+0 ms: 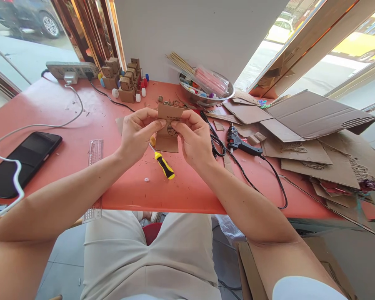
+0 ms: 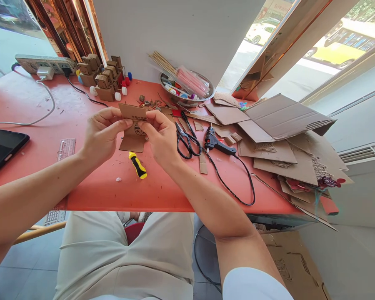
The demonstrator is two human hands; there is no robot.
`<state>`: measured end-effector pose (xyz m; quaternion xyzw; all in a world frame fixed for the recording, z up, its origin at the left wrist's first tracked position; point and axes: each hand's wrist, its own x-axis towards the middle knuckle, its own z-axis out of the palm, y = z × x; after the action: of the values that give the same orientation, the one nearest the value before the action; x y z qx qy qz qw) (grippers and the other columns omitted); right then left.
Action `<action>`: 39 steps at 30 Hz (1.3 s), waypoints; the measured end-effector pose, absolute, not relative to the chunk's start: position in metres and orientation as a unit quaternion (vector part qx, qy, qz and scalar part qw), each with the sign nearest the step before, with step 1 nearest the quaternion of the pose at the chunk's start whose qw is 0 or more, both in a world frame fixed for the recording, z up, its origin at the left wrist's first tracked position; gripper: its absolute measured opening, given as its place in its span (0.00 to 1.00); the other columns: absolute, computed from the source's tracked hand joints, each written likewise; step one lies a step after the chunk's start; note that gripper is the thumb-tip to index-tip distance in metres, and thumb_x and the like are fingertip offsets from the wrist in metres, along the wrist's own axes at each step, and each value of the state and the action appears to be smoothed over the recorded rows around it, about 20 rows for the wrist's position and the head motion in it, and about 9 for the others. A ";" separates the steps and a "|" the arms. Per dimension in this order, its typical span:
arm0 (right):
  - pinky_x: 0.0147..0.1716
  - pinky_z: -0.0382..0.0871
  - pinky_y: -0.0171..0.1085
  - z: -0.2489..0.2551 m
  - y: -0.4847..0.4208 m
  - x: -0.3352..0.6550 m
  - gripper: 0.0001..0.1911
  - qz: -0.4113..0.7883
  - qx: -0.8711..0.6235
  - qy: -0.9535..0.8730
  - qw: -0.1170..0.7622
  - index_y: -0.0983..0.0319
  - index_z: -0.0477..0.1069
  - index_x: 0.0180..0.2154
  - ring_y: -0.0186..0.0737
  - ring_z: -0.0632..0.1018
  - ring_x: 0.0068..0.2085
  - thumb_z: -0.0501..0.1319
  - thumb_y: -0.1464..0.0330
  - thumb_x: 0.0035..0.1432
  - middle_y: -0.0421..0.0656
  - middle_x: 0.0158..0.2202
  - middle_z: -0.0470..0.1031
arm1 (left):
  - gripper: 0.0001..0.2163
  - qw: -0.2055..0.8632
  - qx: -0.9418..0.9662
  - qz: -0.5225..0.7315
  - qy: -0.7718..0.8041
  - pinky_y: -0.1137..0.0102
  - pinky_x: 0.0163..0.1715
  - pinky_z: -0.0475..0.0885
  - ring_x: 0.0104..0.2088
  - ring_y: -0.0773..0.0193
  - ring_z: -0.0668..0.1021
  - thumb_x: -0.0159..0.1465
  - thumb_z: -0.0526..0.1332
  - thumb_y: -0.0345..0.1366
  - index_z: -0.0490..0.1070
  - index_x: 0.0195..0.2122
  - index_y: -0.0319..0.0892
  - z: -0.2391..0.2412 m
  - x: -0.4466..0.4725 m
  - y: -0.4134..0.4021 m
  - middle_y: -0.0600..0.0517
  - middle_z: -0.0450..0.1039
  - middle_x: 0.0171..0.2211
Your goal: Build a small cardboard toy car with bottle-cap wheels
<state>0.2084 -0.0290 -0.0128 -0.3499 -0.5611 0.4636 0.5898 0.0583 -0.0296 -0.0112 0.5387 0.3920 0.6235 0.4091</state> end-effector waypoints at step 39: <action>0.45 0.80 0.42 0.012 -0.019 0.248 0.20 0.371 -0.371 -0.742 0.417 0.61 0.83 0.36 0.44 0.84 0.42 0.72 0.50 0.61 0.46 0.38 0.87 | 0.24 0.337 0.684 0.461 0.453 0.70 0.29 0.76 0.31 0.59 0.82 0.57 0.74 0.60 0.84 0.30 0.40 -0.003 0.042 -0.024 0.48 0.84 0.29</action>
<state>0.2479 -0.0191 0.0122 -0.3711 -0.7423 0.3710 0.4167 0.0423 -0.0237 -0.0032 0.6845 0.4527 0.4612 0.3375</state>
